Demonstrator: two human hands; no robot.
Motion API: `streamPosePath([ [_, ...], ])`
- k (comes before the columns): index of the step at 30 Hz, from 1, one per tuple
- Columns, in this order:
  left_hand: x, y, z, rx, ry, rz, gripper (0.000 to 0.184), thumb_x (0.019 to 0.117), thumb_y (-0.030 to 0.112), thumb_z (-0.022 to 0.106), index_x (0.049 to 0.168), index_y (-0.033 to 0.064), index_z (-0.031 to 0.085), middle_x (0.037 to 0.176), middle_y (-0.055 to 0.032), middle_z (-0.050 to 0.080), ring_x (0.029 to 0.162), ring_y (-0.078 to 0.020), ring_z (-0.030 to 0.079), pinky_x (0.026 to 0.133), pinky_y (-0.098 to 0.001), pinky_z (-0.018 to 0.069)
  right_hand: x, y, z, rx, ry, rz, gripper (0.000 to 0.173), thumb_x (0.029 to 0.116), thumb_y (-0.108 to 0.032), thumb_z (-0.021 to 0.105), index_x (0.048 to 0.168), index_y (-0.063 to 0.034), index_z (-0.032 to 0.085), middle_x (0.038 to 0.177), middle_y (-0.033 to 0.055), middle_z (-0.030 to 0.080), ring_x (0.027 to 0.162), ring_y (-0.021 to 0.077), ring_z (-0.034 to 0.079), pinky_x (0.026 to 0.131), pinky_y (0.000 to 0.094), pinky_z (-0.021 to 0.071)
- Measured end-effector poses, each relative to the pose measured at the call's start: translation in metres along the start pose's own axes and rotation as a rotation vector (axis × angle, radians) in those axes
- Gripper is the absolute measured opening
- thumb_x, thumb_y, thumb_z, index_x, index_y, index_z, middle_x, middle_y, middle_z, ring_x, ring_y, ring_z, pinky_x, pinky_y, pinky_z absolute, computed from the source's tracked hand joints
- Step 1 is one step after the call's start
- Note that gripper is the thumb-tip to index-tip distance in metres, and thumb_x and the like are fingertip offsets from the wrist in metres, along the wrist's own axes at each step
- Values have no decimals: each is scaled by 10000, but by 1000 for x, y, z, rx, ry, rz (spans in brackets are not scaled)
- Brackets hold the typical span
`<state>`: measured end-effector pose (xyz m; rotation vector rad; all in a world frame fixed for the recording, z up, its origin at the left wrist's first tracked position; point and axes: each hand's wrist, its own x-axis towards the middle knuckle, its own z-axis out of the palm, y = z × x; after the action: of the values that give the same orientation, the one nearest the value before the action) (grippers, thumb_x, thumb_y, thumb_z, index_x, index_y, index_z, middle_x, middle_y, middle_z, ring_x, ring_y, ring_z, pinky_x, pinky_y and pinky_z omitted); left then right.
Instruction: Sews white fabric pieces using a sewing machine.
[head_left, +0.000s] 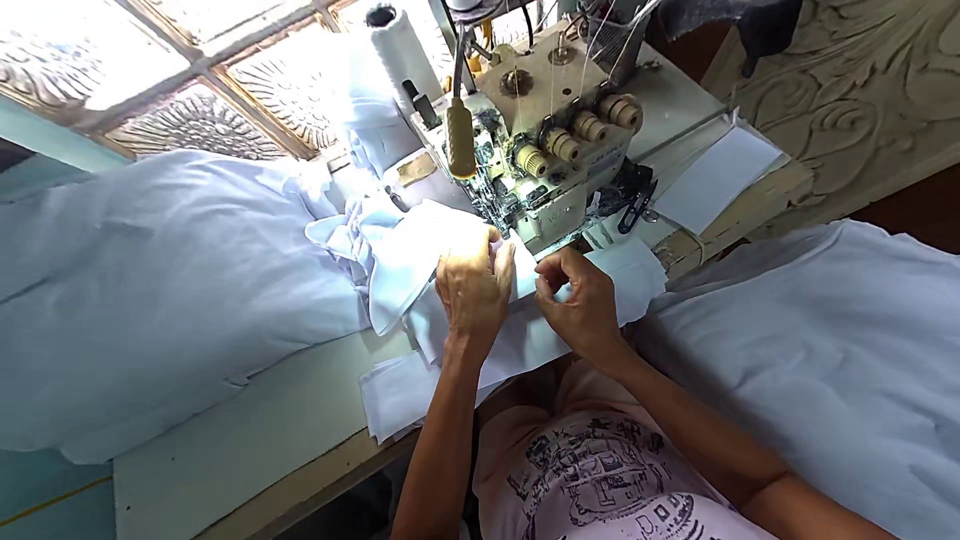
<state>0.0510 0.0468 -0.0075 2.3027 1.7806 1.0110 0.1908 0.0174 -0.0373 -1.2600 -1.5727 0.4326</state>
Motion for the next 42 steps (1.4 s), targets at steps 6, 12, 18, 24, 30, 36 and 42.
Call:
streamPosePath([
  [6, 0, 1, -6, 99, -43, 49, 195, 1019, 140, 582, 1028, -11, 704, 978, -212, 682, 906, -408, 660, 766, -552, 504, 5, 1, 8, -242, 7, -157, 224, 875, -1, 653, 1052, -29, 788, 810, 134, 660, 705, 274, 655, 641, 404, 540],
  [12, 23, -17, -10, 180, -97, 3, 243, 1004, 69, 556, 1166, -40, 702, 1190, -263, 668, 1168, -467, 609, 963, -583, 491, 11, -6, 9, -495, -45, -229, 270, 933, -66, 617, 1156, -60, 768, 829, 131, 666, 723, 293, 662, 722, 440, 534],
  [18, 48, -46, -3, 226, -4, -99, 268, 1007, 90, 521, 1093, -74, 716, 1159, -269, 673, 1149, -461, 612, 982, -565, 468, -11, 0, -2, -471, -45, -260, 274, 895, -57, 630, 1126, -67, 777, 849, 117, 689, 739, 281, 681, 791, 461, 545],
  [24, 41, -79, -23, 287, -16, -228, 330, 1031, 126, 481, 1236, -46, 675, 1293, -293, 625, 1247, -501, 553, 1013, -645, 426, -36, 30, -48, -514, -105, -117, 237, 916, -70, 634, 1107, -50, 773, 940, 161, 720, 799, 341, 706, 715, 514, 551],
  [30, -21, -108, -58, 237, -50, -297, 589, 969, 150, 659, 1481, -56, 455, 1579, -306, 343, 1392, -552, 385, 1083, -705, 350, -42, 60, -91, -548, -66, 202, 312, 911, -238, 762, 1060, 32, 710, 1004, 249, 684, 819, 434, 680, 688, 614, 514],
  [36, -70, -106, -96, -50, -187, -318, 279, 963, 76, 662, 1199, -73, 656, 1113, -273, 673, 957, -386, 672, 836, -566, 538, -34, 61, -91, -443, -101, 338, 246, 921, -176, 775, 1010, 42, 703, 946, 231, 687, 810, 399, 677, 729, 605, 507],
  [42, -101, -101, -93, -182, -441, -198, 143, 919, 60, 646, 967, -30, 745, 938, -133, 699, 794, -142, 659, 730, -295, 550, -25, 62, -92, -348, -170, 406, 132, 927, -85, 745, 977, 26, 694, 881, 188, 665, 760, 326, 644, 692, 528, 508],
])
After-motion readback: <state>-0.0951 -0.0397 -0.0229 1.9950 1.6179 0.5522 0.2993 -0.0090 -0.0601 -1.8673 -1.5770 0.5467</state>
